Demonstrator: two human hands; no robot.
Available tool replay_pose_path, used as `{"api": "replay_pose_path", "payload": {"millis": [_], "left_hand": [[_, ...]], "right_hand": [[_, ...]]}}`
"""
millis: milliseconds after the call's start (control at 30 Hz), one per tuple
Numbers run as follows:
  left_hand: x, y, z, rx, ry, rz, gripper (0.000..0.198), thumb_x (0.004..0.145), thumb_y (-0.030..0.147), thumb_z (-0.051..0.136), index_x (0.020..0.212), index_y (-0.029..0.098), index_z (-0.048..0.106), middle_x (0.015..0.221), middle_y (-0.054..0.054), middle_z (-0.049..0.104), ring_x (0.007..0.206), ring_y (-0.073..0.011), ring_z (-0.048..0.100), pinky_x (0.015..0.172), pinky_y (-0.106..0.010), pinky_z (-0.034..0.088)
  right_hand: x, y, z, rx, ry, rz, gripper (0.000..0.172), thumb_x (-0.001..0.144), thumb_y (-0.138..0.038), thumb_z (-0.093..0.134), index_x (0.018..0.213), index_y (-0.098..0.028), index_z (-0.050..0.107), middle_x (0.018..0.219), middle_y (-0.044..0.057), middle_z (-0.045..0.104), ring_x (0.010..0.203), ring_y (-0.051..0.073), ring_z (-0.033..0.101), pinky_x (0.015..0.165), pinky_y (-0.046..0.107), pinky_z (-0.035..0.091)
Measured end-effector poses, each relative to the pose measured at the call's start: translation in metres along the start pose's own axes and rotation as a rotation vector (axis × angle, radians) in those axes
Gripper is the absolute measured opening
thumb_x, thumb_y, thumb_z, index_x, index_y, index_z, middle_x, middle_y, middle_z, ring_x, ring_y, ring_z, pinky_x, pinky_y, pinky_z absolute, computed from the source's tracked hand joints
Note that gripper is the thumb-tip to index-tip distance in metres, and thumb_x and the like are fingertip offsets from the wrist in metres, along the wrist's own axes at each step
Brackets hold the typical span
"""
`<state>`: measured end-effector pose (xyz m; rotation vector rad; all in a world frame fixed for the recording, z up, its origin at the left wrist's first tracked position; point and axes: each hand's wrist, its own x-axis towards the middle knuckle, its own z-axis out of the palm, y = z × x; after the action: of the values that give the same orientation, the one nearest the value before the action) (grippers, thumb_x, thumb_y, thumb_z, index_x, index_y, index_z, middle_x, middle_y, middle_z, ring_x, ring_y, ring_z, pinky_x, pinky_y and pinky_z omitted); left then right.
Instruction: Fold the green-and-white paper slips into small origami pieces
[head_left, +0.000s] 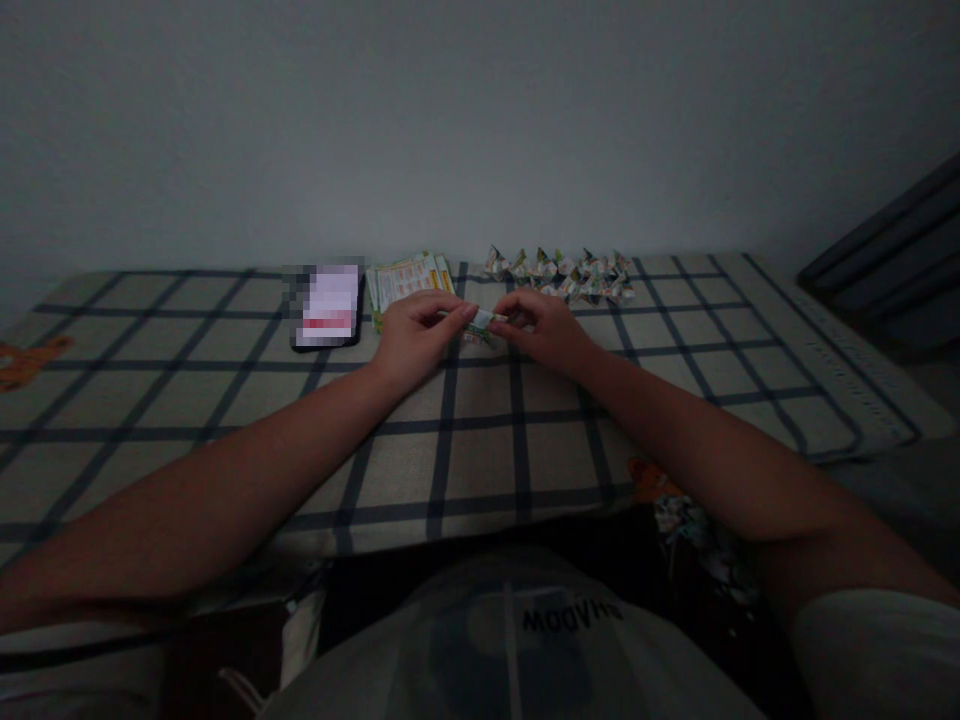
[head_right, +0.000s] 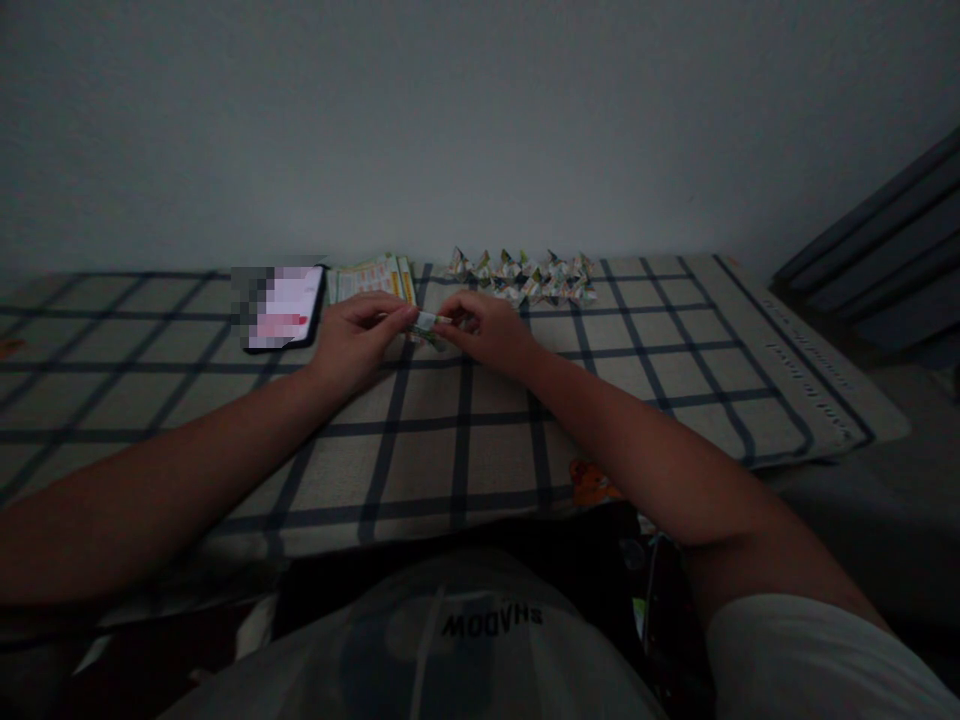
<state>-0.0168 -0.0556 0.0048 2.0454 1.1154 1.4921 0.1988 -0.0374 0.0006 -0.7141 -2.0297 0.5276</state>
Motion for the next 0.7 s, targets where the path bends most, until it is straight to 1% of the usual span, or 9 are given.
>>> {"api": "replay_pose_path", "payload": {"millis": [100, 267, 400, 533, 600, 700], "left_hand": [[-0.0006, 0.0017, -0.0002, 0.045, 0.014, 0.083, 0.029, 0.088, 0.046, 0.069, 0.078, 0.019, 0.073, 0.081, -0.004, 0.074, 0.077, -0.0153, 0.066, 0.073, -0.028, 0.053], [-0.0025, 0.0035, 0.0016, 0.024, -0.032, 0.097, 0.029, 0.085, 0.048, 0.074, 0.093, 0.020, 0.075, 0.093, -0.005, 0.074, 0.084, -0.0162, 0.066, 0.069, -0.026, 0.053], [-0.0017, 0.0047, -0.0002, 0.044, -0.072, 0.159, 0.024, 0.089, 0.044, 0.072, 0.087, 0.020, 0.075, 0.087, -0.004, 0.075, 0.080, -0.0146, 0.066, 0.070, -0.026, 0.051], [-0.0016, 0.0068, -0.0025, 0.105, -0.086, 0.229, 0.022, 0.090, 0.041, 0.070, 0.085, 0.020, 0.075, 0.086, -0.004, 0.075, 0.077, -0.0147, 0.066, 0.072, -0.028, 0.051], [-0.0024, 0.0084, -0.0029, 0.134, -0.103, 0.234, 0.021, 0.090, 0.039, 0.069, 0.085, 0.020, 0.075, 0.086, -0.004, 0.075, 0.078, -0.0154, 0.066, 0.072, -0.028, 0.051], [-0.0040, 0.0101, -0.0023, 0.141, -0.115, 0.191, 0.022, 0.090, 0.041, 0.068, 0.088, 0.021, 0.076, 0.089, -0.005, 0.075, 0.080, -0.0164, 0.066, 0.072, -0.029, 0.052]], "right_hand": [[0.0003, -0.0001, 0.0011, -0.003, 0.006, 0.000, 0.045, 0.086, -0.063, 0.067, 0.088, -0.018, 0.067, 0.083, 0.002, 0.070, 0.071, 0.012, 0.061, 0.065, 0.025, 0.049], [0.0001, -0.0043, -0.0027, -0.040, 0.039, -0.021, 0.044, 0.090, -0.063, 0.063, 0.089, -0.019, 0.066, 0.084, 0.002, 0.069, 0.069, 0.012, 0.058, 0.065, 0.026, 0.048], [-0.0006, -0.0038, -0.0046, -0.055, 0.043, -0.018, 0.043, 0.090, -0.062, 0.062, 0.089, -0.019, 0.065, 0.085, 0.002, 0.068, 0.071, 0.012, 0.058, 0.067, 0.027, 0.049], [-0.0013, -0.0008, -0.0025, -0.029, 0.018, -0.035, 0.045, 0.090, -0.063, 0.062, 0.093, -0.018, 0.066, 0.089, 0.004, 0.070, 0.077, 0.014, 0.062, 0.067, 0.026, 0.050], [-0.0014, -0.0011, -0.0020, -0.052, -0.009, -0.055, 0.044, 0.090, -0.062, 0.063, 0.093, -0.018, 0.068, 0.089, 0.004, 0.071, 0.076, 0.013, 0.063, 0.067, 0.026, 0.050], [-0.0011, -0.0038, -0.0030, -0.138, -0.023, -0.077, 0.042, 0.093, -0.060, 0.062, 0.088, -0.019, 0.071, 0.081, 0.002, 0.071, 0.070, 0.012, 0.061, 0.068, 0.026, 0.048]]}}
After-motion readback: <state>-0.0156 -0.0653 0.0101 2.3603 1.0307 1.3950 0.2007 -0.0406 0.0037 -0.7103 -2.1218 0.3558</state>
